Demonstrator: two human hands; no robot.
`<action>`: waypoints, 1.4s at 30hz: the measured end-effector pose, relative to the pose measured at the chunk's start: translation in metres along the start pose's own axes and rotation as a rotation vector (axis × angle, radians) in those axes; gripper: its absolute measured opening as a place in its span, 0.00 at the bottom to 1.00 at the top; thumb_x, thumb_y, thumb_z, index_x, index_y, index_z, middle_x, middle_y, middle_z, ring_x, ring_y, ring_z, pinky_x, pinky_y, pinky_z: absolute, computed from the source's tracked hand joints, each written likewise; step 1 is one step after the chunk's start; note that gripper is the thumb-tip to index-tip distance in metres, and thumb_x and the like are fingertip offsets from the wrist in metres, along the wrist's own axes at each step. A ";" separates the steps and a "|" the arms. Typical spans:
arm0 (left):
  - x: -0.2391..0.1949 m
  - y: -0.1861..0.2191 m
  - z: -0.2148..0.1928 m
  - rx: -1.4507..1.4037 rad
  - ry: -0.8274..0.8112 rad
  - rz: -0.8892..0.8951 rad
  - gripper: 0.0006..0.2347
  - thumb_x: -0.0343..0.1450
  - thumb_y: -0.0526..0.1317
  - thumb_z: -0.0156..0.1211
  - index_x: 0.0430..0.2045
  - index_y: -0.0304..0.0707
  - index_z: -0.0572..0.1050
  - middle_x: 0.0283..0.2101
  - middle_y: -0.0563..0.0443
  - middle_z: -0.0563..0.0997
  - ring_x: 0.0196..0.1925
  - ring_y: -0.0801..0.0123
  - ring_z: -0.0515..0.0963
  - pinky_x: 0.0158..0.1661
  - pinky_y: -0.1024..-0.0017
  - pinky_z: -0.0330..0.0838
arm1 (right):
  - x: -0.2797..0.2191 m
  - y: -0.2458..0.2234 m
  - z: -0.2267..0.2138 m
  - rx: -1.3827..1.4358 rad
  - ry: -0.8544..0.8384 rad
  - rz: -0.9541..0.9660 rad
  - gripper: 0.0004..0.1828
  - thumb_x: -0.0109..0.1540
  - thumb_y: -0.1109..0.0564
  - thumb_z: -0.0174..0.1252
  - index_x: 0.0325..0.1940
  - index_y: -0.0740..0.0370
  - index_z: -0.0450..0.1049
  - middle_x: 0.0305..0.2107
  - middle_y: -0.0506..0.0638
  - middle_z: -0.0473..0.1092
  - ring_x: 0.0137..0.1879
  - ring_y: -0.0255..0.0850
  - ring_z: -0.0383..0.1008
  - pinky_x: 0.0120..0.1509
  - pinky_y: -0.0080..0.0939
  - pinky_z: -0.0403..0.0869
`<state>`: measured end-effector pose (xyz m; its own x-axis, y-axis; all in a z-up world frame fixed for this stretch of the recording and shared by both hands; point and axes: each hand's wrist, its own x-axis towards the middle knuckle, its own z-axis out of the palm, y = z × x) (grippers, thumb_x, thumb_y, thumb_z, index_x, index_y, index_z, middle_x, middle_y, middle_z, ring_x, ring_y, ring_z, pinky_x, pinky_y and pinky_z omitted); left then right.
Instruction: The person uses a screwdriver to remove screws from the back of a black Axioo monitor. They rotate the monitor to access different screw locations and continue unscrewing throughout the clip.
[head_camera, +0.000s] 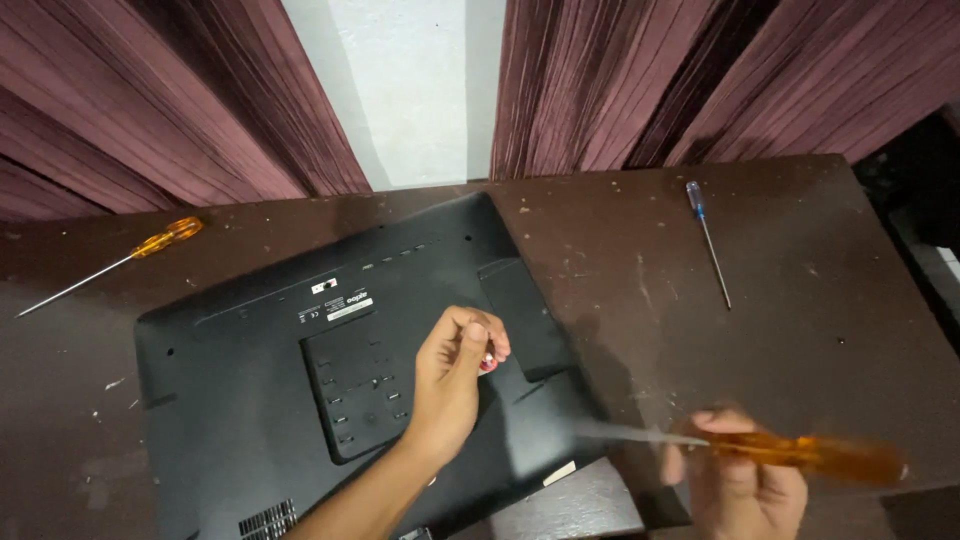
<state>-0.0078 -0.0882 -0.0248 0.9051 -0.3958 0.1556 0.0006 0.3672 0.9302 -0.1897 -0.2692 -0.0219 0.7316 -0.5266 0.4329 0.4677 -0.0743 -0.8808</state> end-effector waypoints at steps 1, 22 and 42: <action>0.000 0.001 0.000 0.001 0.003 0.001 0.12 0.78 0.46 0.49 0.27 0.42 0.70 0.31 0.52 0.77 0.31 0.73 0.72 0.33 0.76 0.64 | 0.004 -0.002 0.003 0.002 -0.002 0.001 0.12 0.73 0.47 0.54 0.53 0.52 0.78 0.30 0.43 0.75 0.28 0.32 0.76 0.38 0.32 0.77; 0.002 -0.011 -0.006 0.027 -0.011 -0.008 0.11 0.78 0.45 0.51 0.26 0.43 0.70 0.29 0.53 0.78 0.33 0.75 0.73 0.35 0.76 0.66 | 0.023 0.024 0.032 0.151 0.364 -0.085 0.13 0.65 0.57 0.66 0.50 0.60 0.72 0.35 0.60 0.74 0.40 0.47 0.81 0.49 0.45 0.87; 0.002 -0.008 -0.005 0.001 -0.023 -0.001 0.11 0.78 0.45 0.52 0.27 0.43 0.70 0.30 0.53 0.77 0.34 0.74 0.74 0.36 0.76 0.67 | 0.021 0.025 0.028 0.151 0.313 -0.087 0.13 0.65 0.55 0.66 0.51 0.56 0.72 0.36 0.57 0.76 0.42 0.49 0.82 0.43 0.44 0.83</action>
<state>-0.0043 -0.0876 -0.0333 0.8950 -0.4155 0.1620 0.0015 0.3660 0.9306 -0.1491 -0.2580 -0.0292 0.5093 -0.7596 0.4045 0.6068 -0.0164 -0.7947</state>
